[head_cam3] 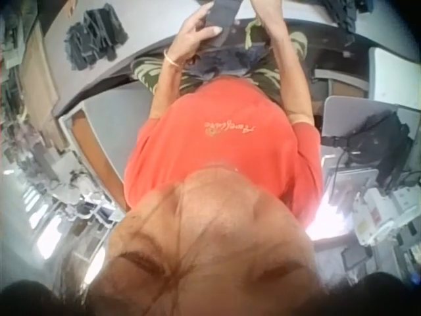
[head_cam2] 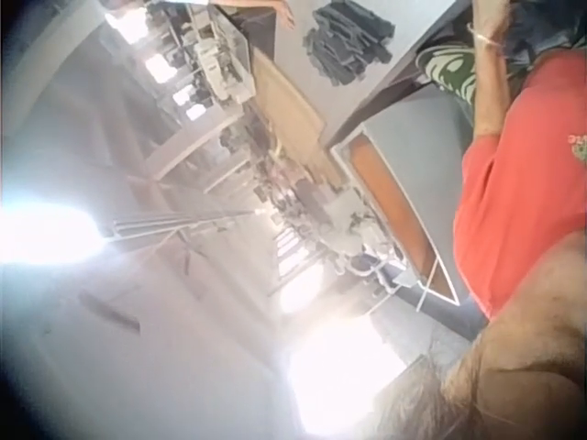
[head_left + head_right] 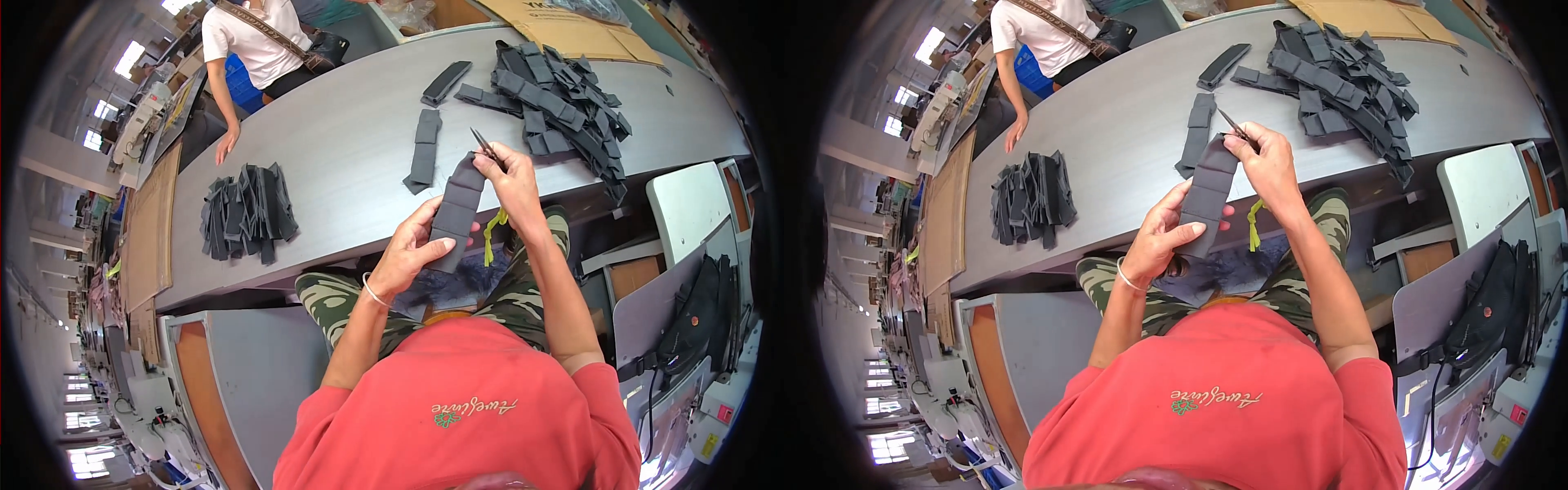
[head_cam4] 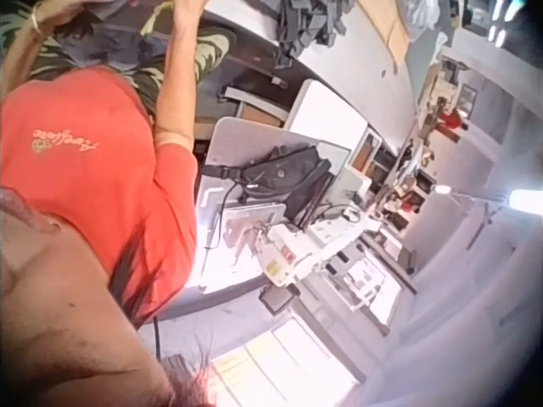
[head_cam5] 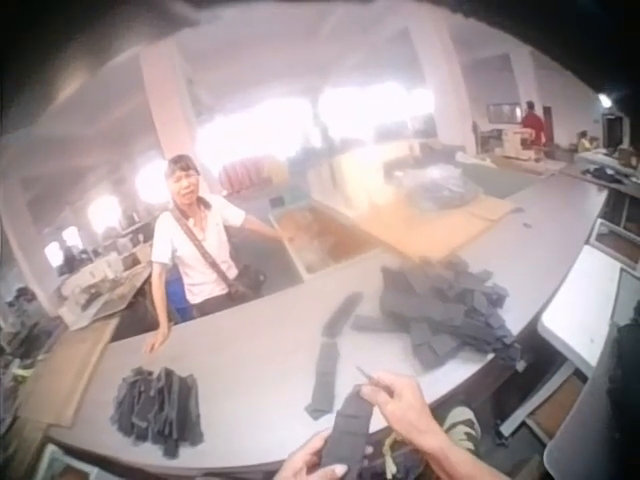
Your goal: Trimming excess threads and material from black synthetic fabric parts using small snips on a manufacturing floor.
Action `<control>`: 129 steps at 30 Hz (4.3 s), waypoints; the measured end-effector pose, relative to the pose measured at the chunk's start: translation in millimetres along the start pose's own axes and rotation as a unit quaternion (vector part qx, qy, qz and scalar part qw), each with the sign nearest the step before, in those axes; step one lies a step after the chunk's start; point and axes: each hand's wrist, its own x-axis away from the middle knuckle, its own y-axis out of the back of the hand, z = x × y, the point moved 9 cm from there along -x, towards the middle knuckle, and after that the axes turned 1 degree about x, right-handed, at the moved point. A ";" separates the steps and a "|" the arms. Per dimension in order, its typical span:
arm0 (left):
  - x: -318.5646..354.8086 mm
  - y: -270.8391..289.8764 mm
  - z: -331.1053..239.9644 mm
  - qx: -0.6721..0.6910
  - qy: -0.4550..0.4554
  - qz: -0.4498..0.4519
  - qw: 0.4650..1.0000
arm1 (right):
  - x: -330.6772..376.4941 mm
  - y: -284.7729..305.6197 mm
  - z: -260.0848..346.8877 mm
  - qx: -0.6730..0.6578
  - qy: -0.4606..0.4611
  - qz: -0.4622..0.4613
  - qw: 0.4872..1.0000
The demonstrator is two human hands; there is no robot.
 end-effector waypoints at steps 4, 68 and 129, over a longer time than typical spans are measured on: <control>0.9 9.7 4.5 -0.006 -0.007 -0.047 0.999 | 10.6 -0.9 25.9 0.019 0.044 0.010 0.999; 13.0 22.1 -14.5 -0.310 -0.198 -0.158 0.916 | 66.6 -33.1 -3.2 -0.146 -0.109 0.169 0.969; 8.2 48.4 -2.8 -0.045 -0.121 -0.216 0.968 | 50.9 -26.1 51.0 0.166 0.167 0.067 0.970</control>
